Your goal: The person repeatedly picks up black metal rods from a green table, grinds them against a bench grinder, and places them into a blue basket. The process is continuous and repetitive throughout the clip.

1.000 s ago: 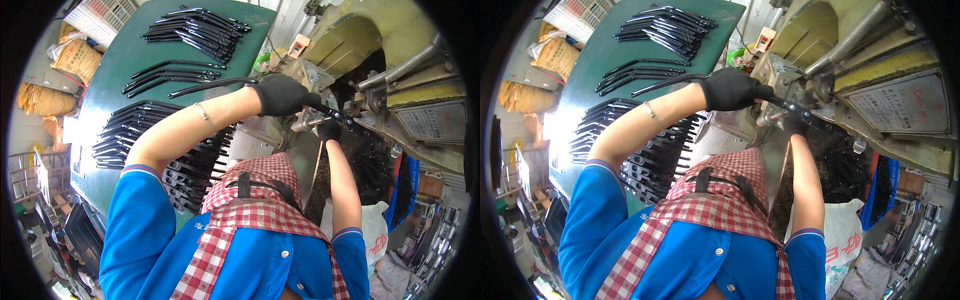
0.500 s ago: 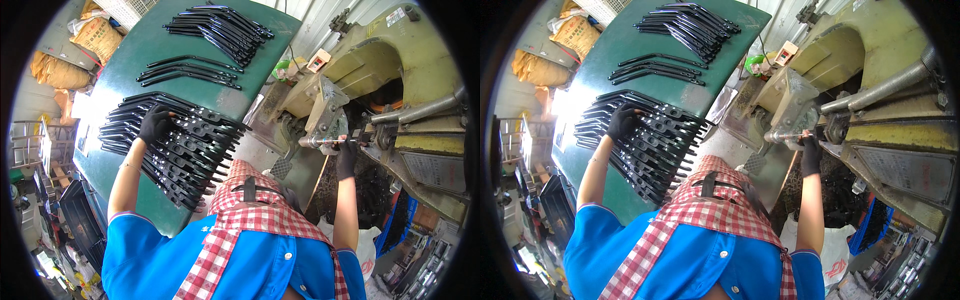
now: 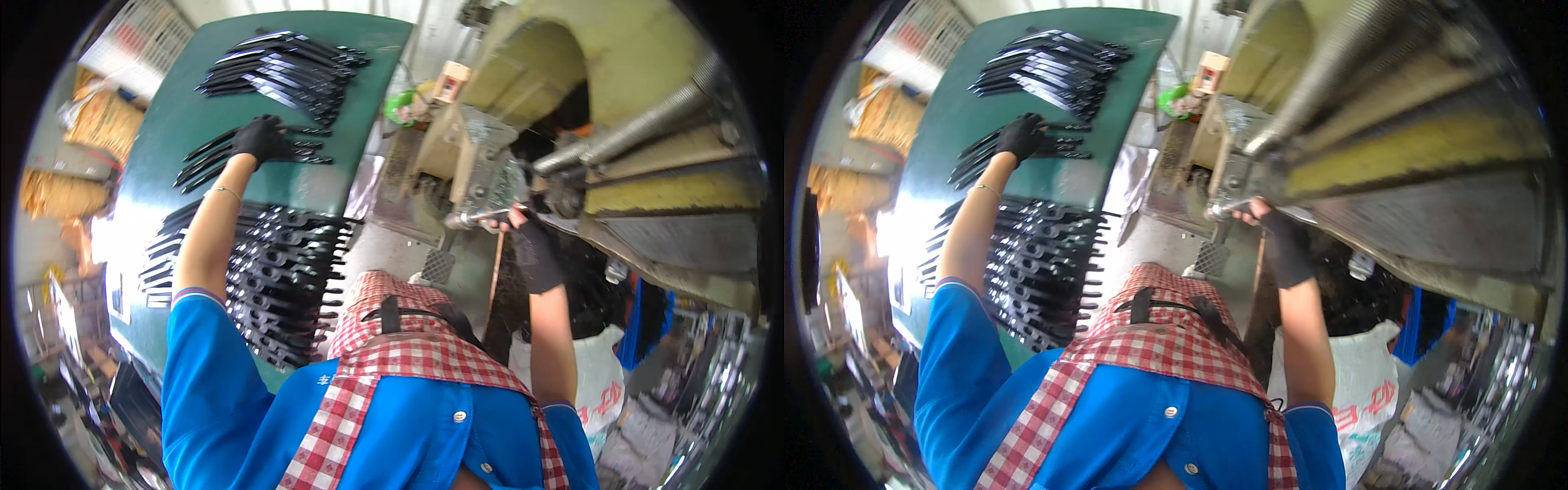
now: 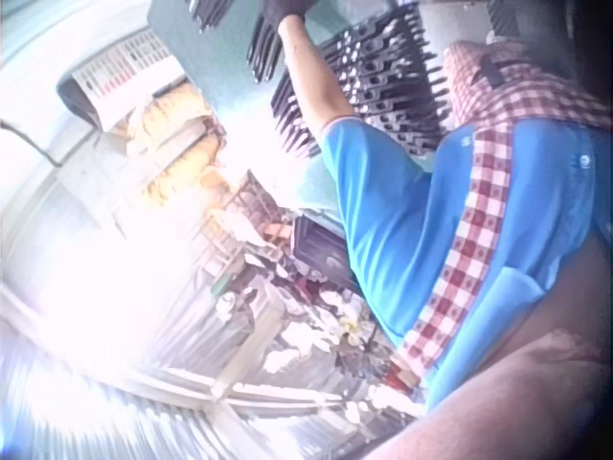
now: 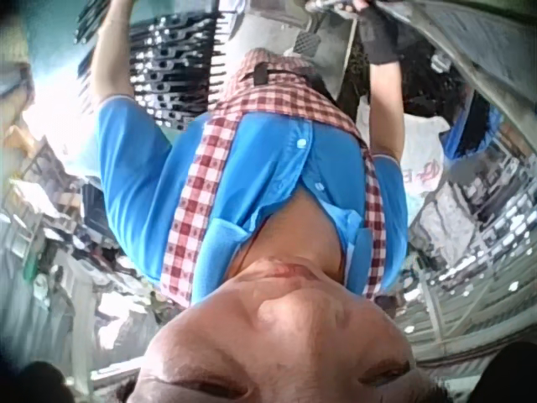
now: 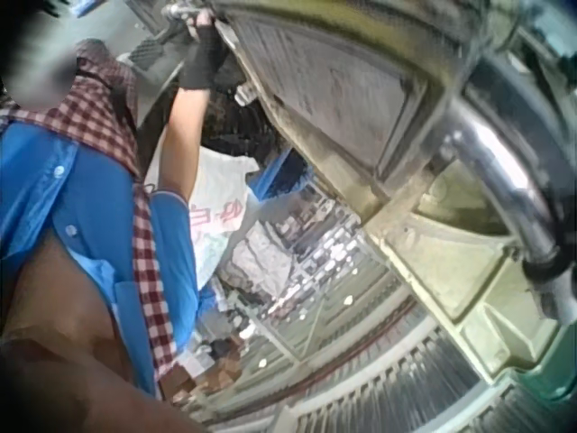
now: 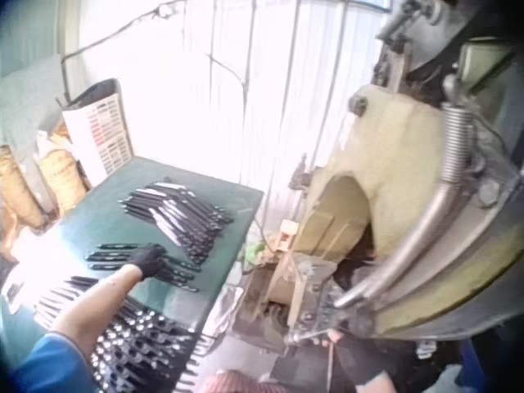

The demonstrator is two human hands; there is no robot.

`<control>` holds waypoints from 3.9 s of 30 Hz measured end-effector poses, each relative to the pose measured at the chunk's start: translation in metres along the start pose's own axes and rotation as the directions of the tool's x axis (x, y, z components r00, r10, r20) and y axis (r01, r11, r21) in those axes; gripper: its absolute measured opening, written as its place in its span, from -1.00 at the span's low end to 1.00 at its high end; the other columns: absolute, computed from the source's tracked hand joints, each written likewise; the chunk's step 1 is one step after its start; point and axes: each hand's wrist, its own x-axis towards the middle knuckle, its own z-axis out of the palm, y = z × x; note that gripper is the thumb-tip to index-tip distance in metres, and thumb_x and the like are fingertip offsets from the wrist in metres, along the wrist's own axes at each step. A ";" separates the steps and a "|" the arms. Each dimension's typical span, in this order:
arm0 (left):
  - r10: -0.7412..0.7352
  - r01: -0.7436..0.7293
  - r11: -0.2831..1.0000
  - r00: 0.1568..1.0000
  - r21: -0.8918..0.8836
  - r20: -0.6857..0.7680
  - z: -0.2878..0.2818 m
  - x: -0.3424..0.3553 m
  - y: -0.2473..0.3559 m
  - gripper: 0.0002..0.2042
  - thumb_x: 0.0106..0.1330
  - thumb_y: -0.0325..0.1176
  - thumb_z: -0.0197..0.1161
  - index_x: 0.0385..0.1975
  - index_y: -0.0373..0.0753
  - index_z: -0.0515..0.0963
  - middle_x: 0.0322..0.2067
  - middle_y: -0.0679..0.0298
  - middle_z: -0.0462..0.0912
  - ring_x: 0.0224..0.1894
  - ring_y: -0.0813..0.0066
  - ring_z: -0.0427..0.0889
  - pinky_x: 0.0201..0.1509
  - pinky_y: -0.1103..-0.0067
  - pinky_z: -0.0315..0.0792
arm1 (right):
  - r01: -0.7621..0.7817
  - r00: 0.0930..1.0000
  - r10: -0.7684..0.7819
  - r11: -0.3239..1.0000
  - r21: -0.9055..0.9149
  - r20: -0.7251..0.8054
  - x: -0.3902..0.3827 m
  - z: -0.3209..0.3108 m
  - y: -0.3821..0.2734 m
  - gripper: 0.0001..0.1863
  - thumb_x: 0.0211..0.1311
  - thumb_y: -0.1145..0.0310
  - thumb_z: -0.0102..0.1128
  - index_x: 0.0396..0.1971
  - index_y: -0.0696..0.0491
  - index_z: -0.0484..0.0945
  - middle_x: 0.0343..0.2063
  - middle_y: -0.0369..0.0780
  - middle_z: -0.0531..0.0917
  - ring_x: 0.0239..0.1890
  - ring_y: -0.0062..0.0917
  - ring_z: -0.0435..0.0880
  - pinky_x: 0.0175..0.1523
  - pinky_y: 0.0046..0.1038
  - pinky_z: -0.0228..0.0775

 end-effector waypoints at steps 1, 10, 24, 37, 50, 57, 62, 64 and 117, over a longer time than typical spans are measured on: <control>0.014 -0.017 0.997 0.999 0.069 0.037 0.010 0.015 -0.001 -0.74 0.28 -0.15 0.12 -0.10 -0.04 0.59 -0.10 0.13 0.62 -0.07 0.03 0.61 -0.04 0.24 0.49 | -0.040 0.998 0.037 0.997 -0.059 -0.053 0.003 -0.003 0.007 -0.85 0.35 0.37 0.08 -0.30 0.16 0.49 -0.46 -0.26 0.56 -0.32 -0.50 0.59 -0.11 -0.51 0.36; -0.053 0.044 0.973 0.998 0.225 0.038 0.014 0.023 0.003 -0.79 0.25 -0.35 0.08 -0.14 -0.06 0.54 -0.12 0.13 0.61 -0.05 0.05 0.58 -0.05 0.22 0.47 | 0.238 0.967 -0.230 0.969 0.062 -0.109 0.017 -0.059 0.039 -0.84 0.33 0.35 0.09 -0.17 0.07 0.49 -0.41 -0.27 0.54 -0.37 -0.47 0.54 -0.12 -0.25 0.45; 0.462 -0.443 0.887 0.865 0.133 -0.195 -0.105 -0.087 0.063 -0.76 0.22 -0.37 0.21 -0.10 -0.04 0.53 -0.44 0.21 0.57 -0.47 0.15 0.60 -0.46 0.36 0.45 | -0.315 0.779 -0.386 0.440 -0.841 -0.495 0.033 -0.371 0.093 -0.58 0.23 0.05 0.12 -0.06 0.04 0.52 -0.12 -0.08 0.60 -0.13 -0.17 0.47 -0.05 -0.23 0.33; 0.730 -0.675 0.570 0.678 -0.468 -0.087 -0.118 -0.136 0.254 -0.70 0.30 -0.04 0.19 -0.22 -0.14 0.56 -0.60 0.10 0.53 -0.53 0.03 0.55 -0.47 0.25 0.35 | 0.370 0.907 -0.145 0.720 0.587 -0.395 -0.087 -0.096 -0.055 -0.62 0.46 0.12 -0.11 -0.50 -0.05 0.55 -0.71 -0.33 0.55 -0.79 -0.61 0.38 -0.64 -0.53 0.27; 0.739 -0.687 0.614 0.673 -0.388 -0.023 -0.108 -0.138 0.237 -0.70 0.31 -0.03 0.15 -0.24 -0.14 0.55 -0.64 0.11 0.50 -0.56 0.00 0.54 -0.48 0.22 0.36 | 0.386 0.875 -0.249 0.876 0.290 -0.415 -0.079 -0.103 -0.004 -0.72 0.40 0.14 -0.03 -0.35 0.00 0.55 -0.47 -0.29 0.60 -0.59 -0.56 0.48 -0.37 -0.48 0.44; 0.749 -0.718 0.651 0.661 -0.246 0.050 -0.113 -0.128 0.234 -0.69 0.29 0.00 0.14 -0.39 -0.14 0.48 -0.68 0.13 0.53 -0.58 0.05 0.59 -0.52 0.23 0.42 | 0.328 0.904 -0.283 -0.026 -0.944 0.321 -0.080 -0.020 -0.057 -0.48 -0.09 -0.16 0.41 -0.33 -0.03 0.56 -0.55 -0.18 0.59 -0.45 -0.25 0.63 -0.37 -0.30 0.43; 0.775 -0.771 0.621 0.631 -0.140 -0.038 -0.115 -0.116 0.244 -0.68 0.27 0.00 0.17 -0.43 -0.16 0.48 -0.69 0.15 0.53 -0.62 0.09 0.59 -0.56 0.26 0.42 | 0.434 0.834 -0.329 -0.106 -0.895 0.443 -0.062 -0.016 -0.065 -0.50 -0.08 -0.20 0.38 -0.34 -0.08 0.58 -0.67 -0.17 0.56 -0.57 -0.14 0.60 -0.48 -0.20 0.39; 0.779 -0.780 0.609 0.623 -0.147 -0.076 -0.108 -0.114 0.245 -0.69 0.28 0.00 0.16 -0.45 -0.13 0.45 -0.72 0.20 0.44 -0.65 0.11 0.53 -0.59 0.27 0.36 | 0.457 0.824 -0.315 -0.121 -0.881 0.471 -0.059 -0.013 -0.071 -0.49 -0.06 -0.20 0.37 -0.34 -0.05 0.57 -0.66 -0.14 0.56 -0.57 -0.13 0.58 -0.48 -0.20 0.36; 0.826 -0.810 0.564 0.554 -0.157 0.106 -0.090 -0.037 0.258 -0.78 0.16 -0.14 0.26 -0.32 -0.11 0.51 -0.51 0.15 0.60 -0.40 0.06 0.63 -0.34 0.24 0.47 | 0.490 0.840 -0.432 0.342 -0.802 0.329 -0.016 -0.026 0.068 -0.90 0.08 0.45 0.19 -0.37 0.09 0.56 -0.43 -0.16 0.61 -0.38 -0.26 0.60 -0.21 -0.32 0.41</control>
